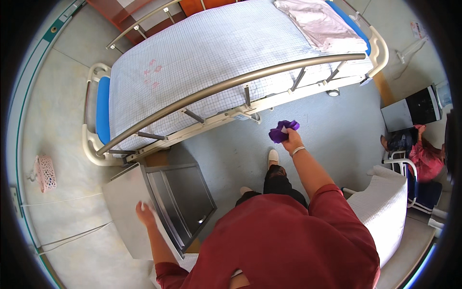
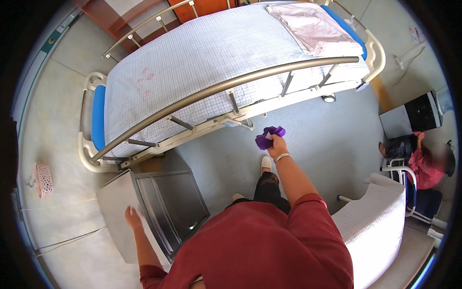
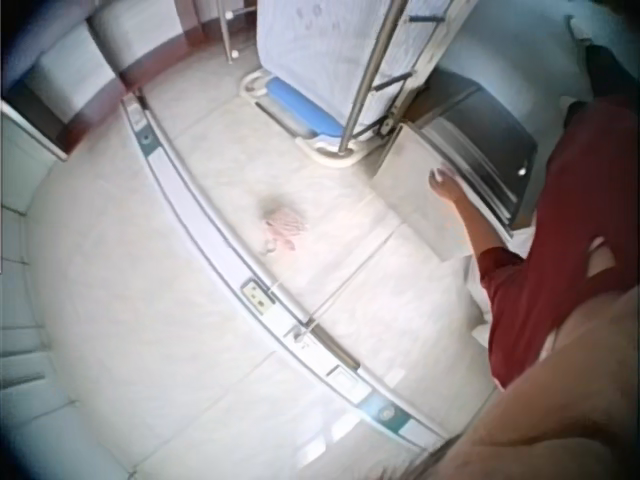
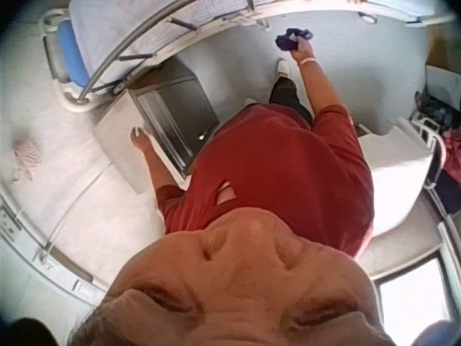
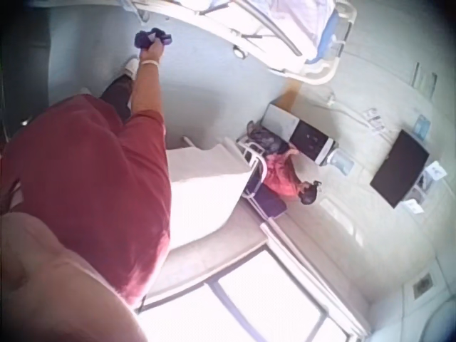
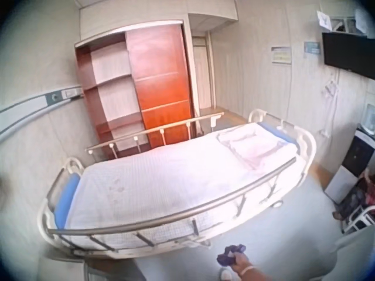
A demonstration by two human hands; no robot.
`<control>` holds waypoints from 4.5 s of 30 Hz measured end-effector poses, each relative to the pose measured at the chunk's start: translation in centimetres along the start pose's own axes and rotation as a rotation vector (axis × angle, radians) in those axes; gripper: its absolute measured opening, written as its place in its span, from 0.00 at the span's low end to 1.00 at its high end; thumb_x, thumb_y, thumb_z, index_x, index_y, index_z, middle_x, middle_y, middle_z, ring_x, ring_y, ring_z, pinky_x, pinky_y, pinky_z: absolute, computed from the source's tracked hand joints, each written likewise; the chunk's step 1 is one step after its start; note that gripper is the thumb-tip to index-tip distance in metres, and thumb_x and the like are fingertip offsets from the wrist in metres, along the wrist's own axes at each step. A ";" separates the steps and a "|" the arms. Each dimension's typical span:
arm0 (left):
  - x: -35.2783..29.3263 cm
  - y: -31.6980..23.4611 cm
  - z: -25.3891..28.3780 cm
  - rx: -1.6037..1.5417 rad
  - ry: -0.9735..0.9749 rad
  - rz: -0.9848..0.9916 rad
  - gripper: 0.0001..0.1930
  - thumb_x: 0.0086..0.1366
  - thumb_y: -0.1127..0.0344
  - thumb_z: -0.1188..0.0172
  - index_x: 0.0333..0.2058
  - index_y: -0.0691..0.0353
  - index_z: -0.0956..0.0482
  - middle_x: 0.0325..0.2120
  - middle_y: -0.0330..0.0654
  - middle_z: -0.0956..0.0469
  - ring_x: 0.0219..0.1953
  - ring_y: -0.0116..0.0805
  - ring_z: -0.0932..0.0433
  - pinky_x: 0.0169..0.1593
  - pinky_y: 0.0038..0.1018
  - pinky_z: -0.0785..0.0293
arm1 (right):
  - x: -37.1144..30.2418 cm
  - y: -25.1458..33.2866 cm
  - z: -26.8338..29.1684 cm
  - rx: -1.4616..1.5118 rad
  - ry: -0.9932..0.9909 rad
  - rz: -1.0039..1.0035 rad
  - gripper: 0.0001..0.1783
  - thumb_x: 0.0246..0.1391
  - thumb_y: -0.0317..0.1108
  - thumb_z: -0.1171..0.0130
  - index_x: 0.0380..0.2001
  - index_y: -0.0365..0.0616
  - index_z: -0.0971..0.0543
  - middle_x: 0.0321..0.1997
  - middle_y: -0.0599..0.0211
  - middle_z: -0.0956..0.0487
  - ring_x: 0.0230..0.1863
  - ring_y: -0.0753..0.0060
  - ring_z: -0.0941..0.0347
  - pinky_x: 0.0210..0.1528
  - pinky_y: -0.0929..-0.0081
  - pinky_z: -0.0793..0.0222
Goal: The person wipes a wall, then cleans the metal railings and side panels of a hospital bed, and finally wipes a bedside cabinet using a purple cloth. The person moves around the bed to reach different surfaces.
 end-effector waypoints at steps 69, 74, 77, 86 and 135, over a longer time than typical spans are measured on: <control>6.8 -55.0 -26.3 0.204 0.516 -1.348 0.09 0.59 0.64 0.54 0.28 0.59 0.26 0.22 0.50 0.26 0.27 0.50 0.26 0.30 0.41 0.32 | 9.7 11.4 6.1 -1.136 -0.318 0.156 0.10 0.40 0.36 0.41 0.26 0.44 0.19 0.25 0.59 0.22 0.30 0.68 0.24 0.35 0.72 0.26; 7.6 -55.8 -24.3 0.129 0.718 -0.647 0.22 0.61 0.49 0.57 0.34 0.61 0.21 0.29 0.50 0.22 0.34 0.50 0.24 0.38 0.37 0.31 | 10.4 11.5 2.3 -0.270 -0.351 0.054 0.19 0.41 0.28 0.46 0.42 0.40 0.29 0.33 0.60 0.26 0.32 0.64 0.26 0.32 0.66 0.27; 7.9 -55.1 -24.4 0.134 0.747 -0.634 0.21 0.62 0.50 0.57 0.36 0.60 0.21 0.29 0.50 0.22 0.34 0.48 0.24 0.38 0.35 0.31 | 14.2 10.2 1.5 -0.227 -0.330 0.068 0.17 0.42 0.28 0.46 0.40 0.40 0.29 0.33 0.60 0.26 0.32 0.64 0.26 0.32 0.66 0.27; 7.5 -56.1 -23.4 0.111 0.688 -0.562 0.18 0.61 0.56 0.53 0.37 0.63 0.21 0.29 0.49 0.21 0.32 0.44 0.23 0.39 0.32 0.29 | 21.9 11.7 -3.8 0.144 -0.152 0.076 0.18 0.48 0.22 0.57 0.45 0.43 0.32 0.41 0.58 0.28 0.41 0.58 0.28 0.39 0.57 0.27; 7.3 -54.1 -22.6 -0.049 0.478 -0.630 0.22 0.65 0.57 0.59 0.35 0.74 0.25 0.25 0.51 0.24 0.27 0.39 0.23 0.30 0.28 0.25 | 27.9 35.7 6.7 -0.138 -0.605 0.143 0.11 0.49 0.18 0.58 0.31 0.34 0.24 0.27 0.59 0.23 0.23 0.64 0.25 0.22 0.64 0.28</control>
Point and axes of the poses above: each hand's wrist, its own x-axis towards the middle knuckle, its own z-axis out of the back of the hand, y = z × x, the point moved 7 cm from there along x, towards the middle knuckle
